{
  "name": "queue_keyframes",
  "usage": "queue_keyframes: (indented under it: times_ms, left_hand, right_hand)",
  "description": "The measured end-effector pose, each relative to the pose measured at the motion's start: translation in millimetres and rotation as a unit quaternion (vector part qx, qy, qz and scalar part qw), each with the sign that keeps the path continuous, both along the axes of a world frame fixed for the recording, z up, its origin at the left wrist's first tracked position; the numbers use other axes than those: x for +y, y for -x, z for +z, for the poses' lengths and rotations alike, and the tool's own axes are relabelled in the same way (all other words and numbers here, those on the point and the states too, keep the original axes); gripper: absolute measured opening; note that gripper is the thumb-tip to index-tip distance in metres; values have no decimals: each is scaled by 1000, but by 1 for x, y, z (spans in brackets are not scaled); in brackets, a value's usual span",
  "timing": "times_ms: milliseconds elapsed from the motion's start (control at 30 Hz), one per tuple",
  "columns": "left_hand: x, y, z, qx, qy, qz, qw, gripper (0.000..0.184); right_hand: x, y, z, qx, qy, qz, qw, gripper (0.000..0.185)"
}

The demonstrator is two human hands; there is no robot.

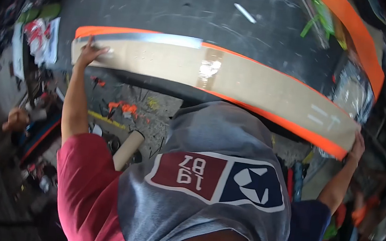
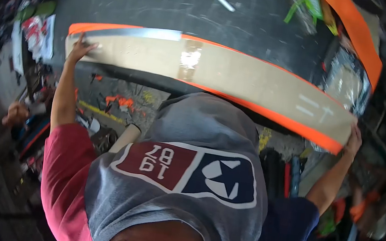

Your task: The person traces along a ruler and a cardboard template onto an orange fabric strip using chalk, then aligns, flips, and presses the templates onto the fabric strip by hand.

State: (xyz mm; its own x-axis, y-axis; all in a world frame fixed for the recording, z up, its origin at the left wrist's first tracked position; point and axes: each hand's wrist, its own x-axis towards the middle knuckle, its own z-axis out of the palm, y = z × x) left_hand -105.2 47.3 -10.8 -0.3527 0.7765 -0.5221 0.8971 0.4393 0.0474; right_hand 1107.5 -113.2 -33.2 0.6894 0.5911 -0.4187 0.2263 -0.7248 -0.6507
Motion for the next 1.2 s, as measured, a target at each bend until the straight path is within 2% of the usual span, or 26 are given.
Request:
queue_keyframes:
  times_ms: [67,133,200,267,333,400,433,467,500,533,567,633,667,700,733,800,833,867,900,933,967,1000,1033,1067,1200]
  left_hand:
    - [2,1,-5,-18,-9,12,1000,144]
    - [1,-6,-2,15,-7,25,1000,145]
    - [2,-13,3,28,-6,27,999,148]
    - [-1,-7,-6,41,-27,12,999,149]
    - [-3,-8,-7,62,-37,14,997,143]
    - [0,-11,-4,79,-11,3,997,145]
    - [2,-10,-5,80,-5,5,997,146]
    - [2,-10,-6,78,3,6,997,146]
    - [1,-13,-5,82,4,24,996,145]
    - [0,-15,-3,60,6,37,997,144]
    - [0,-15,-5,57,1,45,997,147]
    - [3,-10,-12,57,-9,48,997,151]
    - [3,-8,-17,61,-14,44,997,150]
    - [2,-6,-21,64,-20,40,997,150]
    - [0,-7,-14,65,-24,34,997,150]
    - [-2,-23,4,57,-23,9,998,149]
    - [4,5,-24,26,-2,-29,999,151]
    - [2,-5,-15,11,4,-16,1000,154]
    - [4,3,-24,22,-12,-63,998,151]
    - [-1,2,-32,93,-39,-71,992,146]
    - [2,-20,-8,120,30,-34,992,121]
    - [1,1,-26,91,-7,-45,995,136]
    - [-1,5,-28,69,-40,-47,996,134]
    - [1,0,-25,92,-23,-46,994,133]
    - [-1,-6,-6,64,-24,-28,997,129]
  right_hand:
    - [4,2,4,0,24,17,1000,49]
    - [3,-3,-1,-20,24,31,999,47]
    - [-8,-61,-37,-13,5,81,997,42]
    - [4,-34,-19,4,23,27,999,39]
    - [10,-57,-23,-80,75,143,984,44]
    - [25,-28,-11,-107,-3,155,982,44]
    - [37,4,1,-309,-19,228,923,46]
    - [54,56,23,-497,-36,285,818,47]
    - [65,77,18,-442,-122,314,831,49]
    - [79,150,28,-437,-160,290,836,45]
    - [89,236,52,-353,-165,268,881,34]
    - [102,366,69,-307,-226,371,847,27]
    - [105,419,60,-244,-278,406,836,23]
    - [104,470,60,-219,-329,460,795,21]
    - [105,511,59,-210,-324,522,761,16]
    - [107,586,45,-92,-383,576,716,19]
    - [106,616,50,-66,-376,605,699,22]
    - [100,632,39,-28,-349,613,708,25]
    - [101,646,43,-27,-334,642,689,28]
    - [104,657,34,-56,-340,653,675,31]
    - [103,657,27,-76,-345,665,658,33]
    - [102,659,22,-104,-329,673,654,34]
    - [101,662,18,-128,-317,682,647,36]
    - [99,661,15,-148,-304,690,639,37]
    - [95,667,12,-197,-272,706,623,39]
